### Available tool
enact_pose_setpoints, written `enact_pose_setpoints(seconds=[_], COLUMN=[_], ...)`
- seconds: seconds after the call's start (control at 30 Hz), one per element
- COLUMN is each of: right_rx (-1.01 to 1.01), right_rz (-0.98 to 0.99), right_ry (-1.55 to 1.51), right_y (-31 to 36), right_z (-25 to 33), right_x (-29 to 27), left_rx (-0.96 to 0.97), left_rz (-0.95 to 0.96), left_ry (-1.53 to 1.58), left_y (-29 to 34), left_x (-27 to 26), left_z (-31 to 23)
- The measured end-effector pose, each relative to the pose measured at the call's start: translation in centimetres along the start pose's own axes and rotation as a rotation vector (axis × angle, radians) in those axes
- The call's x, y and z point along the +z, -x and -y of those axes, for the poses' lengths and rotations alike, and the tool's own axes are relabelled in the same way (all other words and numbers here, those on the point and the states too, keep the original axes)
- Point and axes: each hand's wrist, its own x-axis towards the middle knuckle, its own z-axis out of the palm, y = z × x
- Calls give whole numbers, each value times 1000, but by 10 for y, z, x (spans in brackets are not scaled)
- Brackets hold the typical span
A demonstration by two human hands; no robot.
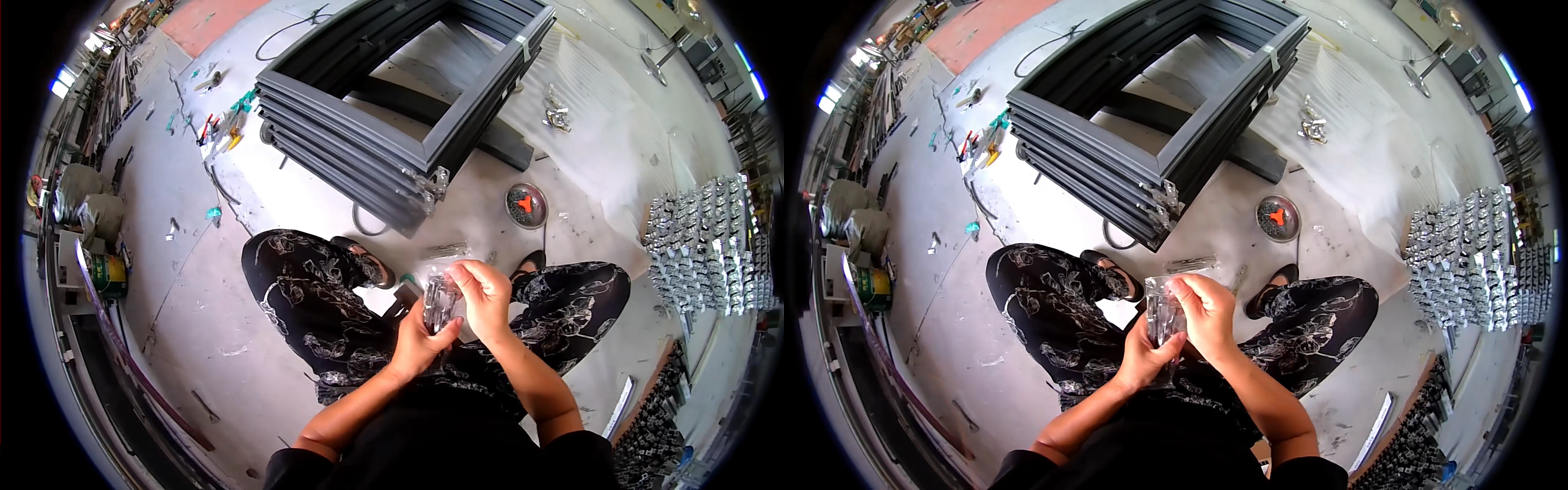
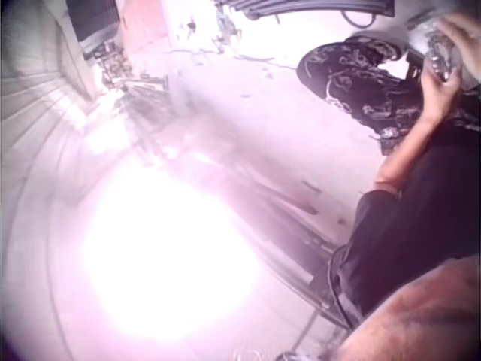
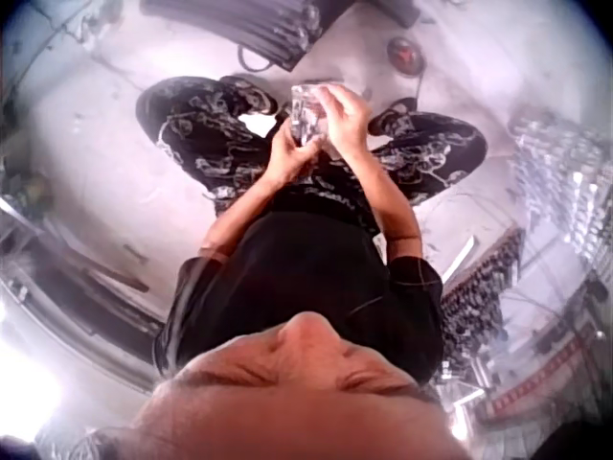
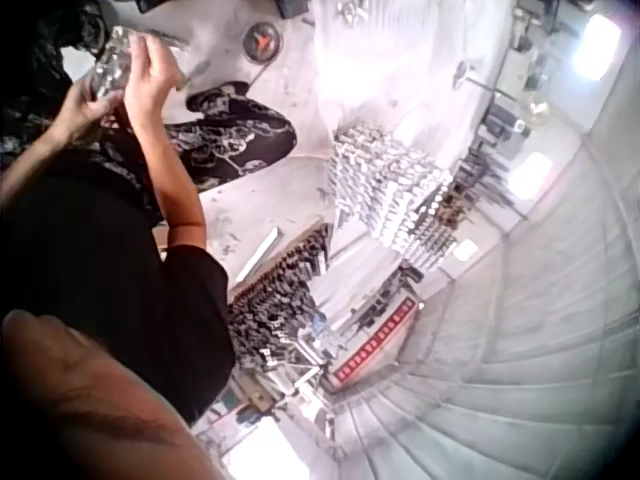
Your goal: The person attaches metal hinges to a stack of window frames with a screwdriver and screws, removing the hinges from a plastic bag and positioning them individually on the corners.
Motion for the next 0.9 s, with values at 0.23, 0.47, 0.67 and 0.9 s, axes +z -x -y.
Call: enact_pose_setpoints(seconds=[0.23, 0.47, 0.67, 0.9], right_rx=[489, 187, -719, -790], right_rz=[-14, 114, 287, 561], right_ry=[-452, -116, 780, 836], right_y=[-2, -8, -11, 37], right_z=[-3, -6, 26, 19], right_x=[16, 18, 26, 55], left_rx=[-90, -87, 42, 78], left_rz=[168, 151, -66, -118], left_ry=[131, 115, -992, -767], left_y=[-1, -3, -13, -18], left_x=[-34, -48, -70, -43], left_z=[-15, -21, 8, 17])
